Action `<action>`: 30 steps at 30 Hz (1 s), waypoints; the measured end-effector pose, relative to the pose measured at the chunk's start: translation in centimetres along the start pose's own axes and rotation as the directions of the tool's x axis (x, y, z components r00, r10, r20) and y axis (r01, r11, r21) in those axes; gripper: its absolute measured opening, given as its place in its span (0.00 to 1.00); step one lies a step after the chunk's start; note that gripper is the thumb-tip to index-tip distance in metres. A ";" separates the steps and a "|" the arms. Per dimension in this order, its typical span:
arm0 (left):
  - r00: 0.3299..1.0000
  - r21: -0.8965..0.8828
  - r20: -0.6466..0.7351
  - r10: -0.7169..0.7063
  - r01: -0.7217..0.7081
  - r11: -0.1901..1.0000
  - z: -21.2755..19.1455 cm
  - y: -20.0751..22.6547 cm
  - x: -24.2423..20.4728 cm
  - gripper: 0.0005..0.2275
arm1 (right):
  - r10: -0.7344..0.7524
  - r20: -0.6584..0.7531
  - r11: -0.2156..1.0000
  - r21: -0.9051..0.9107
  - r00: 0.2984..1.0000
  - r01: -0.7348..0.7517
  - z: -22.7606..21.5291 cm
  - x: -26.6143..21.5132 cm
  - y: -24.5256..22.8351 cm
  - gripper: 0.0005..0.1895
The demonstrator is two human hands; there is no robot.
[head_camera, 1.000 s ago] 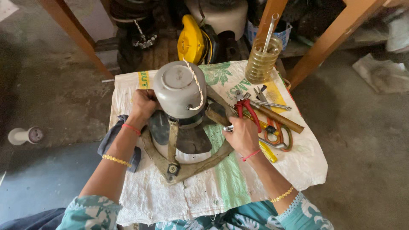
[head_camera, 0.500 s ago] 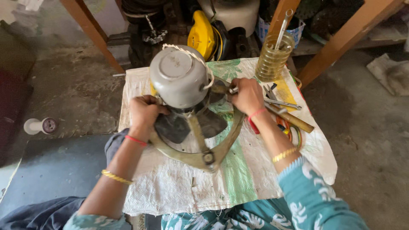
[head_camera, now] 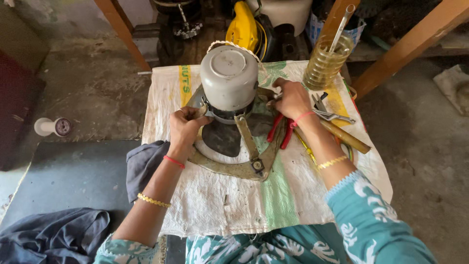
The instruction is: The person uses a wrench to tighten bolts on the base of a small grey appliance. They rotate the appliance to access different bolts and use a cloth to wipe the base during the process.
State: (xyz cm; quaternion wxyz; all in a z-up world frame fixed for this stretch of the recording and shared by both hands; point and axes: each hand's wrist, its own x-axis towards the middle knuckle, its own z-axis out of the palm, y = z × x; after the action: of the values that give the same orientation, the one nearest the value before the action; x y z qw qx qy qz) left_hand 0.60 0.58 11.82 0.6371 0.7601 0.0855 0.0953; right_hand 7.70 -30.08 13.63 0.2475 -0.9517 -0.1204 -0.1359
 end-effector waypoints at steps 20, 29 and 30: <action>0.897 0.946 -0.108 0.429 -0.039 0.320 -10.3 -5.3 -9.3 0.13 | 0.135 -0.178 0.587 0.807 0.975 0.066 0.6 -8.9 -1.8 0.09; 0.871 0.341 -0.019 0.491 -0.456 0.822 -5.0 4.9 -12.6 0.09 | 0.253 -0.190 0.255 0.959 0.949 0.124 -1.2 -9.7 2.1 0.09; 0.832 0.280 0.062 0.552 -0.545 0.790 -2.1 5.3 -13.1 0.14 | 0.266 -0.174 0.171 0.977 0.948 0.131 -2.3 -9.9 2.0 0.10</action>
State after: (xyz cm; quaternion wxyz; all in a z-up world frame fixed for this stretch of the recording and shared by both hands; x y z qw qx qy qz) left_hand -12.59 -1.66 16.93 0.4642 0.8349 -0.1182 0.2711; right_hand -1.38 -34.53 11.53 0.8214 -0.5388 -0.0965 -0.1604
